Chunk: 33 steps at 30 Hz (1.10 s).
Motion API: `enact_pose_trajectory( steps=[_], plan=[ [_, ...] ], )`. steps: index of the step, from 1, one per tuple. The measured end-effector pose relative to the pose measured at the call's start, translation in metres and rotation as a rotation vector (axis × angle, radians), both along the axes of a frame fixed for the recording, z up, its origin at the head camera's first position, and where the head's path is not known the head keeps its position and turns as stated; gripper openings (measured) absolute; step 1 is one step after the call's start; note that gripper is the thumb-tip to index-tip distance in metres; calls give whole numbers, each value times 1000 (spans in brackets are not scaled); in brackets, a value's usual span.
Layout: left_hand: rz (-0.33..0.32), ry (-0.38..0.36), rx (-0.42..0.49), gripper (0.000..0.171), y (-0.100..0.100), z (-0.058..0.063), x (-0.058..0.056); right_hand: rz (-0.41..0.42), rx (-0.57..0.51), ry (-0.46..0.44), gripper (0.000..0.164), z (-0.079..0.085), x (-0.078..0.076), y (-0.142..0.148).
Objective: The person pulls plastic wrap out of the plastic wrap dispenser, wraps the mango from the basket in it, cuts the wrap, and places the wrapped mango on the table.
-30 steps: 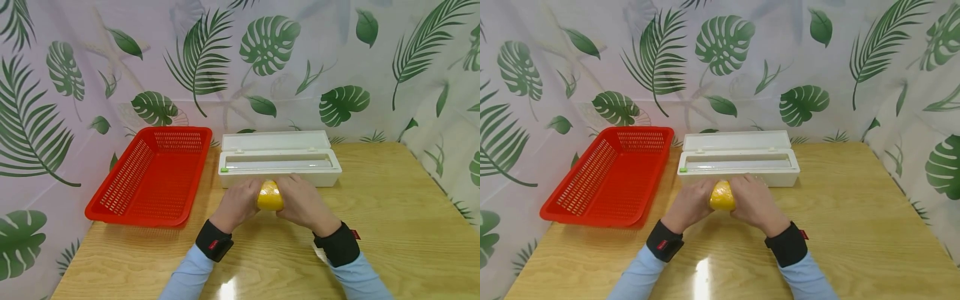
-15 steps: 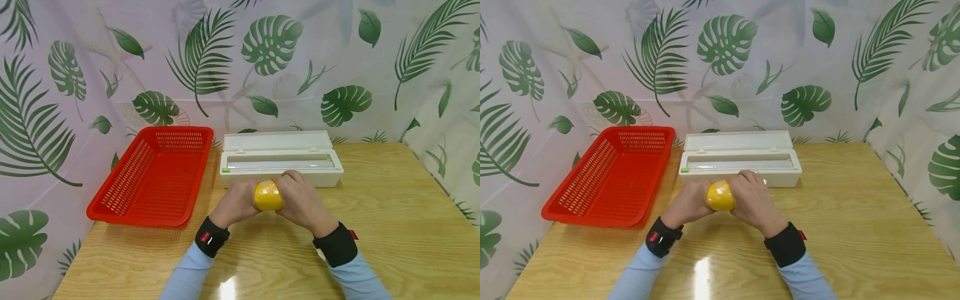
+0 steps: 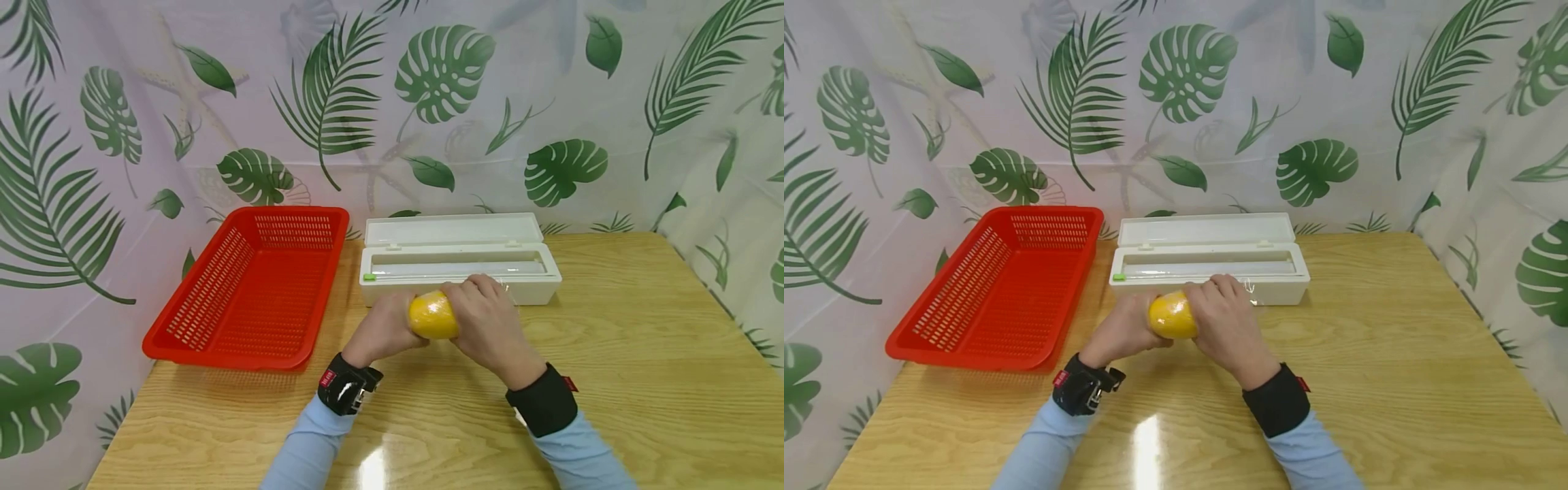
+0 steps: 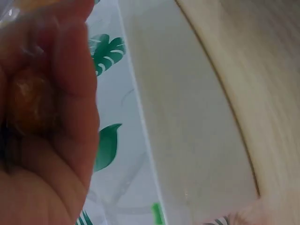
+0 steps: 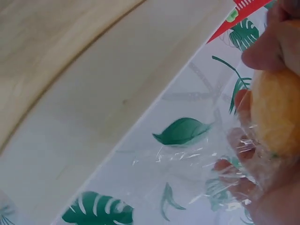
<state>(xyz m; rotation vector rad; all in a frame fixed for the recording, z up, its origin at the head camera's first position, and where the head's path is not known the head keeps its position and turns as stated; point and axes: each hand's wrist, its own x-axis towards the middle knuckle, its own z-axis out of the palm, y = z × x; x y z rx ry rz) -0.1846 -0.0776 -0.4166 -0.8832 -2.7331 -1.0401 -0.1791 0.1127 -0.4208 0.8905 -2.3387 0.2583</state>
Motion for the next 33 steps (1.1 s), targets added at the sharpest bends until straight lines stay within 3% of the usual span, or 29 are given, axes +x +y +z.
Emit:
enact_pose_trajectory(
  steps=[2, 5, 7, 9, 12, 14, 18, 21, 23, 27, 31, 33],
  plan=[
    [-27, -43, 53, 61, -2, 1, -1, -21, 6, -5, 64, 2, 0, -1],
    [-114, -198, 197, 82, -9, 2, -1, -27, 5, -69, 68, 3, 0, -1],
    [-170, -299, 295, 80, -16, 3, -1, -17, -11, -125, 65, 5, 0, 0],
    [-211, -357, 399, 66, -21, 5, -3, 2, -41, -181, 61, 7, 0, 1],
    [-226, -355, 592, 39, -23, 7, -6, 44, -94, -251, 57, 12, 1, 2],
    [-220, -325, 726, 32, -19, 7, -6, 79, -125, -301, 55, 14, 4, 2],
    [-237, -358, 984, 36, -2, 2, -3, 124, -162, -403, 55, 16, 9, -2],
    [-236, -428, 1168, 43, 12, -2, 2, 103, -161, -425, 52, 15, 12, -6],
    [-183, -452, 1293, 46, 20, -3, 5, 71, -153, -409, 49, 14, 14, -9],
    [38, -466, 1490, 44, 32, -2, 11, -5, -126, -347, 41, 13, 18, -15],
    [238, -512, 1574, 35, 41, -1, 17, -74, -128, -289, 41, 12, 22, -19],
    [306, -535, 1599, 29, 45, 0, 20, -97, -134, -263, 40, 10, 23, -20]
  ],
)
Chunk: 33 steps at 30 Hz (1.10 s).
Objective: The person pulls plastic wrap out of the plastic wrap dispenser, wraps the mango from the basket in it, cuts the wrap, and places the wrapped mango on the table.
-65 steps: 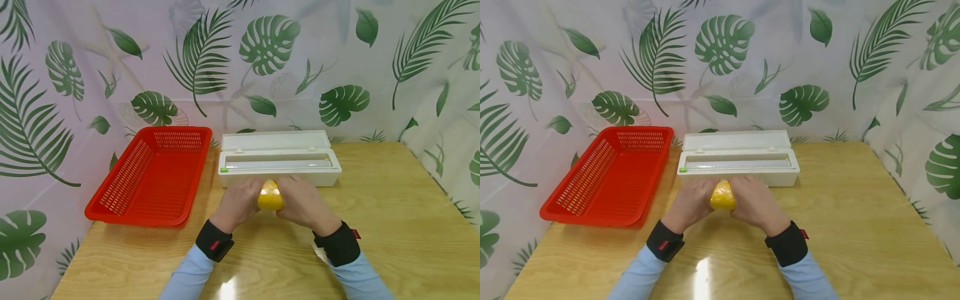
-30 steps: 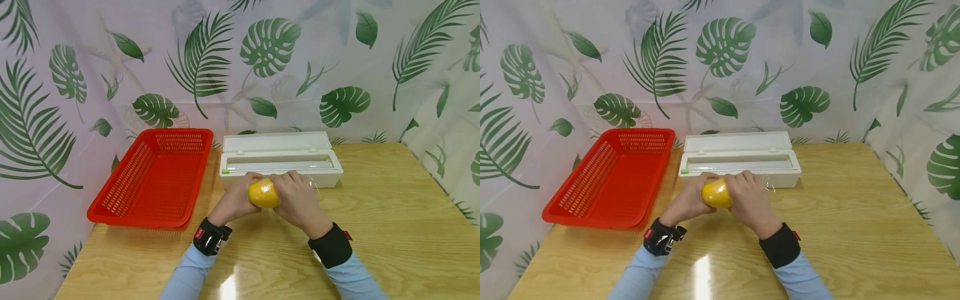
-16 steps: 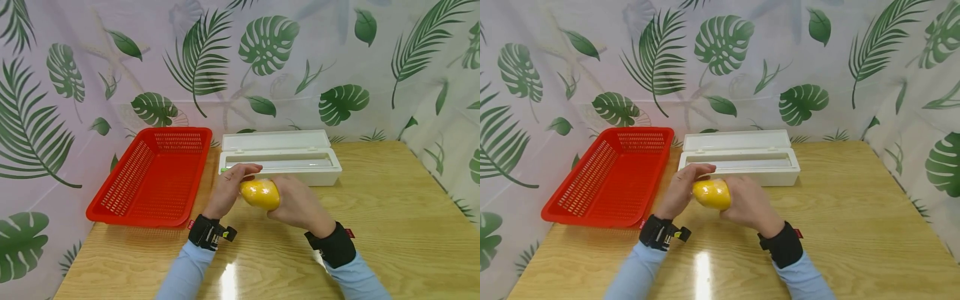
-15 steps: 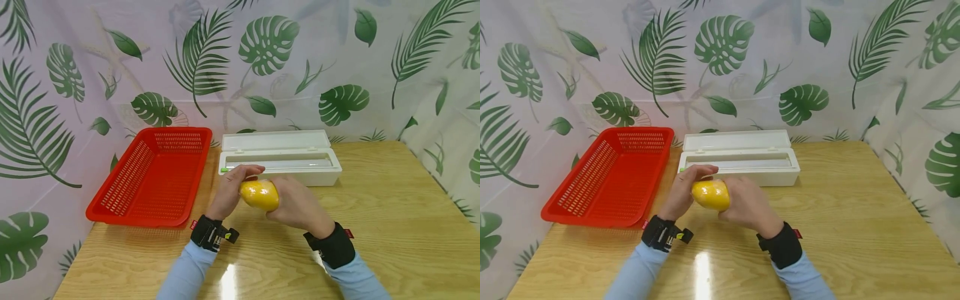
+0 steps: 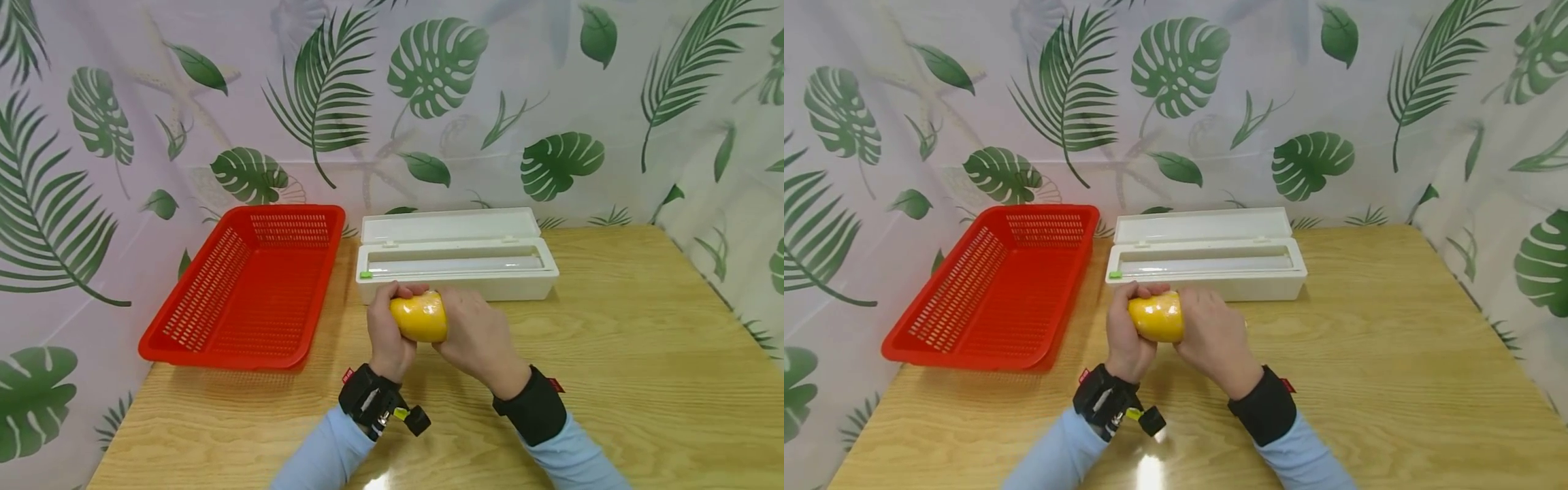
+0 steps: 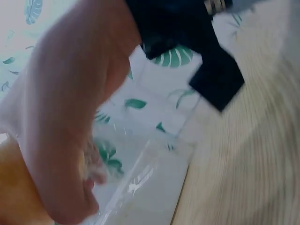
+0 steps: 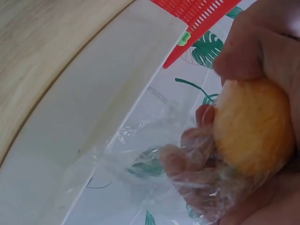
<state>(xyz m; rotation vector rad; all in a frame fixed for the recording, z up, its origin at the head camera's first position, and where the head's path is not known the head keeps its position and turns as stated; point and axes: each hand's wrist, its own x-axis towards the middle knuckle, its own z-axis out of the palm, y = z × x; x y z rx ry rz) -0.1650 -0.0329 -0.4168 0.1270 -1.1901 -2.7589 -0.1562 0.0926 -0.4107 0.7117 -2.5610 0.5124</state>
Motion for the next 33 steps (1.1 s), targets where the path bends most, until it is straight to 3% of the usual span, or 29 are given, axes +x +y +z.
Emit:
enact_pose_trajectory(
  steps=[3, 6, 11, 15, 18, 21, 26, 33],
  plan=[
    [56, -44, -3, 20, 6, 2, 5, -30, -1, 40, 42, -2, 0, -2],
    [109, -20, -21, 16, 13, 3, 9, -74, -2, 95, 45, -3, 0, -3],
    [165, 47, -126, 32, 22, -1, 14, -114, -5, 199, 51, -4, -1, -5],
    [196, 71, -230, 29, 19, -2, 12, -54, -18, 212, 53, -5, -4, -3],
    [209, 73, -326, 25, 15, -2, 12, 34, -57, 169, 52, -7, -7, -1],
    [223, 120, -416, 23, 9, 0, 12, 130, -124, 111, 51, -7, -11, 2],
    [194, 244, -344, 17, 0, 9, 7, 231, -319, -20, 62, -3, -12, 3],
    [122, 283, -152, 15, -4, 13, 5, 209, -515, -165, 68, -1, -6, -2]
  ],
)
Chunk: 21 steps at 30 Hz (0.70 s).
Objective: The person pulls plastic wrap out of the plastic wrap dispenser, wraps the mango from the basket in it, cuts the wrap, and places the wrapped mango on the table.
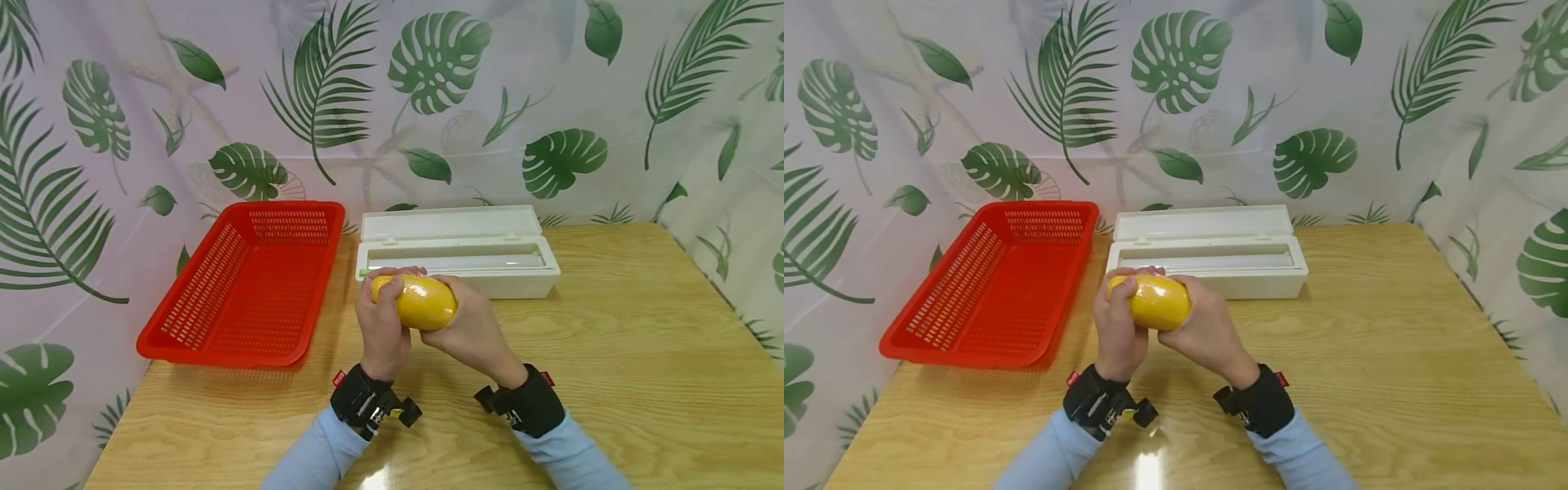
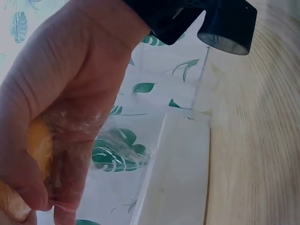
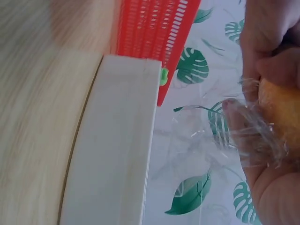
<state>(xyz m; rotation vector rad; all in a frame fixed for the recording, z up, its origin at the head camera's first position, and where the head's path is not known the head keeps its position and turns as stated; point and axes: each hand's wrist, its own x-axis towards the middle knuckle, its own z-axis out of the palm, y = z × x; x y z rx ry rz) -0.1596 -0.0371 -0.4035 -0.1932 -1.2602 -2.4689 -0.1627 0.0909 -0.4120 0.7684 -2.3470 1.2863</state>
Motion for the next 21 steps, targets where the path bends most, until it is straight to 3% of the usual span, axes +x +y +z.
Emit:
enact_pose_trajectory(
  steps=[7, 14, 21],
  plan=[
    [-89, 27, 12, 15, -1, -5, -2, 49, -30, -142, 62, 3, 1, 6],
    [-191, 114, -41, 22, -4, -5, -2, 116, -49, -321, 51, 11, 2, 13],
    [-267, 197, -99, 22, -12, -6, -4, 288, -186, -590, 41, 13, 4, 15]
  ],
)
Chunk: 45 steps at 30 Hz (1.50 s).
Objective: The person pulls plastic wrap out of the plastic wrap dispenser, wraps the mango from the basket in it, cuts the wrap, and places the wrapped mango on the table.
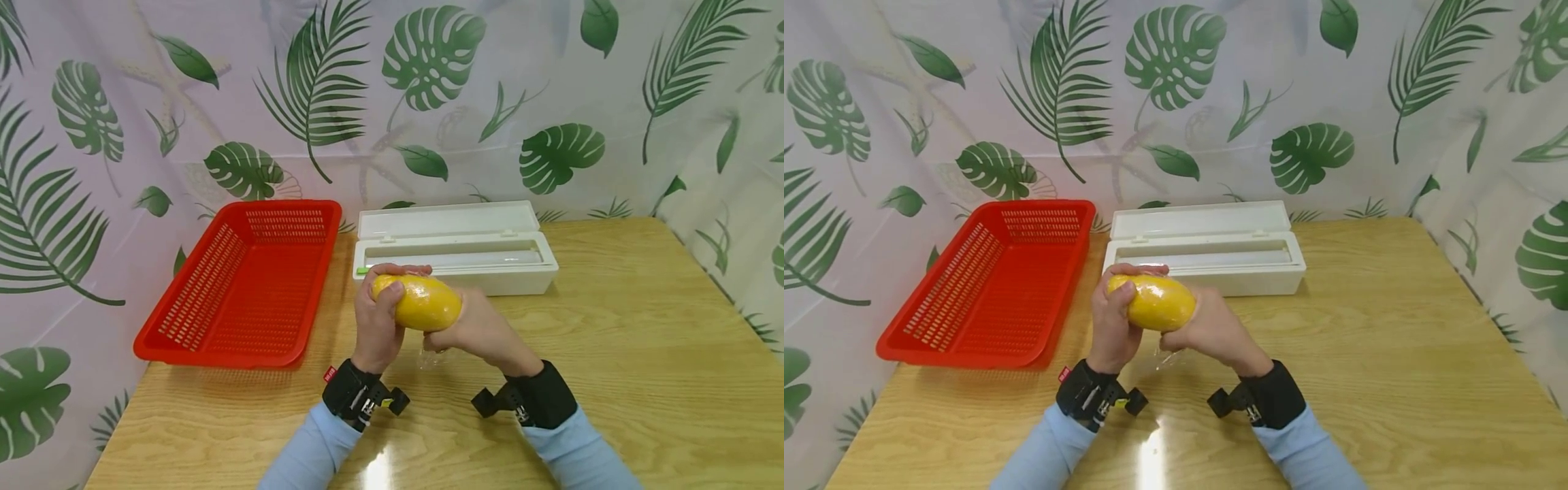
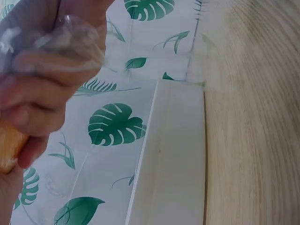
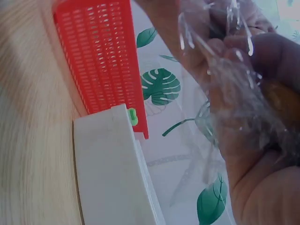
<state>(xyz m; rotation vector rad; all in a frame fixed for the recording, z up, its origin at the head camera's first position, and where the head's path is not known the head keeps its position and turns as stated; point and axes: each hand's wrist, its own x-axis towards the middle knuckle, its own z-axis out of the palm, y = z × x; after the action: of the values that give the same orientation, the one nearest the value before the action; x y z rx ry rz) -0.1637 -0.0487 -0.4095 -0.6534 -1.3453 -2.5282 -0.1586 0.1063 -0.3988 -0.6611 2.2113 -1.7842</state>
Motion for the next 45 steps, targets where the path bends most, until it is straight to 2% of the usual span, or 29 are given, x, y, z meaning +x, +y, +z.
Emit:
enact_pose_trajectory(
  steps=[4, 6, 8, 11, 13, 14, 16, 19, 20, 21, 23, 26, 30, 33, 38, 41, 45],
  plan=[
    [-40, 55, -37, 23, -6, 1, -2, 91, -58, -119, 36, 0, 0, 1],
    [-37, 49, -70, 22, -8, 2, -4, 113, -63, -149, 36, 0, 0, 2],
    [-3, 13, -127, 23, -9, 2, -7, 101, -42, -163, 36, -1, -2, 2],
    [80, -48, -269, 29, -10, 3, -9, 29, 14, -153, 37, -1, -5, 3],
    [149, -24, -398, 38, -13, 6, -8, -30, 80, -112, 38, -2, -8, 6],
    [192, 25, -489, 44, -15, 7, -8, -54, 111, -85, 38, -2, -9, 8],
    [284, 202, -741, 59, -19, 10, -9, -82, 165, -38, 37, -2, -12, 14],
    [466, 565, -1228, 82, -25, 14, -8, -71, 227, 28, 38, -1, -17, 25],
    [509, 679, -1362, 88, -26, 15, -7, -57, 237, 39, 38, 0, -17, 28],
    [537, 772, -1471, 91, -25, 16, -6, -44, 250, 49, 39, 0, -18, 30],
    [556, 865, -1613, 89, -24, 17, -5, -24, 286, 92, 40, -1, -19, 32],
    [545, 841, -1657, 81, -19, 14, -5, -8, 367, 200, 40, -3, -19, 28],
    [497, 750, -1634, 75, -18, 7, -9, -25, 479, 341, 39, -7, -17, 20],
    [442, 698, -1612, 73, -21, 3, -13, -42, 524, 393, 36, -9, -15, 15],
    [355, 654, -1590, 71, -27, 0, -17, -28, 540, 435, 34, -12, -13, 11],
    [352, 648, -1595, 78, -30, 0, -18, -37, 539, 473, 34, -12, -12, 8],
    [396, 660, -1546, 83, -32, -1, -20, -87, 542, 540, 36, -10, -11, 5]
  ],
)
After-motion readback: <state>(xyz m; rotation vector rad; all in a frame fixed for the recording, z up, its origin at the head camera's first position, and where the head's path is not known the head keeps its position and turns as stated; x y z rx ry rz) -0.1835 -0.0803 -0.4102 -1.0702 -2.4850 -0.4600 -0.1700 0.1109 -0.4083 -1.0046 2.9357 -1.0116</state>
